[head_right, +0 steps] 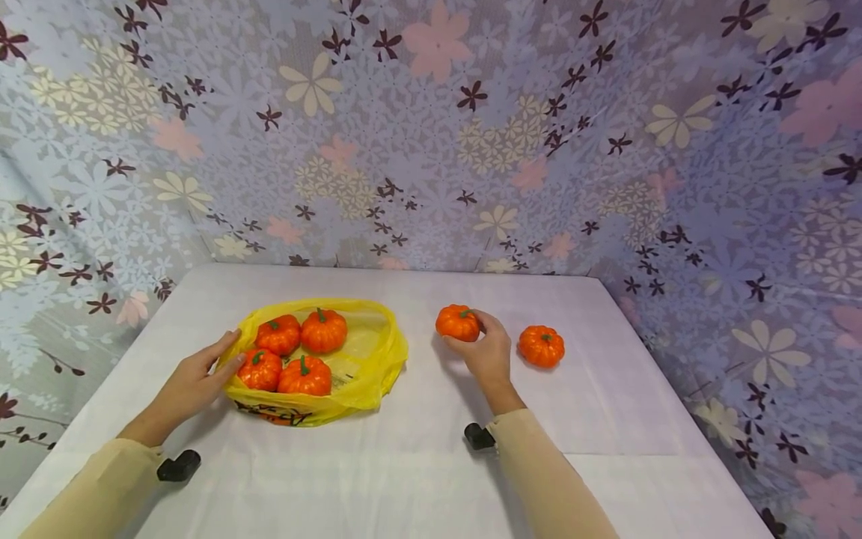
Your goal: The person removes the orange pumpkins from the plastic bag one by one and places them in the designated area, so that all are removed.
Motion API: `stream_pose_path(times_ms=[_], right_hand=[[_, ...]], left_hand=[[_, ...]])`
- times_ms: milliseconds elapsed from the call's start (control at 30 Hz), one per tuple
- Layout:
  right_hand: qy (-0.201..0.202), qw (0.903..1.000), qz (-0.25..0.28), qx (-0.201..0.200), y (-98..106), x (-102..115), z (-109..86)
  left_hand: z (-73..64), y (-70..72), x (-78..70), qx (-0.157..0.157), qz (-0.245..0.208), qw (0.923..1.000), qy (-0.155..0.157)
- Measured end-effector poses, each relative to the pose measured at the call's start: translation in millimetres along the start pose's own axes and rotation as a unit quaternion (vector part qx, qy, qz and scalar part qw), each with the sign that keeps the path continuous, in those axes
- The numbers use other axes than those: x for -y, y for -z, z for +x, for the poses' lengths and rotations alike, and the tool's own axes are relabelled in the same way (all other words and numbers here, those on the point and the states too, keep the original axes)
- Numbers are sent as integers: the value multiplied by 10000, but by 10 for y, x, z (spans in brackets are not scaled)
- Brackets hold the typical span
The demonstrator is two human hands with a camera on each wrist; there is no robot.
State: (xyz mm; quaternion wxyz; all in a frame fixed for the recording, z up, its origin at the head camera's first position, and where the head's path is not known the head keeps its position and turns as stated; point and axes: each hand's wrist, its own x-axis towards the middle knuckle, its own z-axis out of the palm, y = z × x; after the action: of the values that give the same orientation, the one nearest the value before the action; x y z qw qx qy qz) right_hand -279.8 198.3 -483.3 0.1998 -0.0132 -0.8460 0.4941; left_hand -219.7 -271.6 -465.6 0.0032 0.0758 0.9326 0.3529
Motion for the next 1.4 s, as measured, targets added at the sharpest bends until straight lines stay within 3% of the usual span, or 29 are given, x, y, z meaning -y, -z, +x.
stream_pose_path(times_ms=[433,800,1100,1400], right_hand=[[-357,9988,5,-322,155,-151,-53],[-600,9964,-414,-436,281,-218,-58],[-701,9933,-922,-42,362,-178,-55],[-793,9810,-1716,439,415,-124,-10]], left_hand=[[20,-43,26,79,-115,9998,132],[16,-36,-18,43,-139,9998,102],[15,-37,3,51,-171,9997,163],[6,-11,3,-2,-83,10000,15]])
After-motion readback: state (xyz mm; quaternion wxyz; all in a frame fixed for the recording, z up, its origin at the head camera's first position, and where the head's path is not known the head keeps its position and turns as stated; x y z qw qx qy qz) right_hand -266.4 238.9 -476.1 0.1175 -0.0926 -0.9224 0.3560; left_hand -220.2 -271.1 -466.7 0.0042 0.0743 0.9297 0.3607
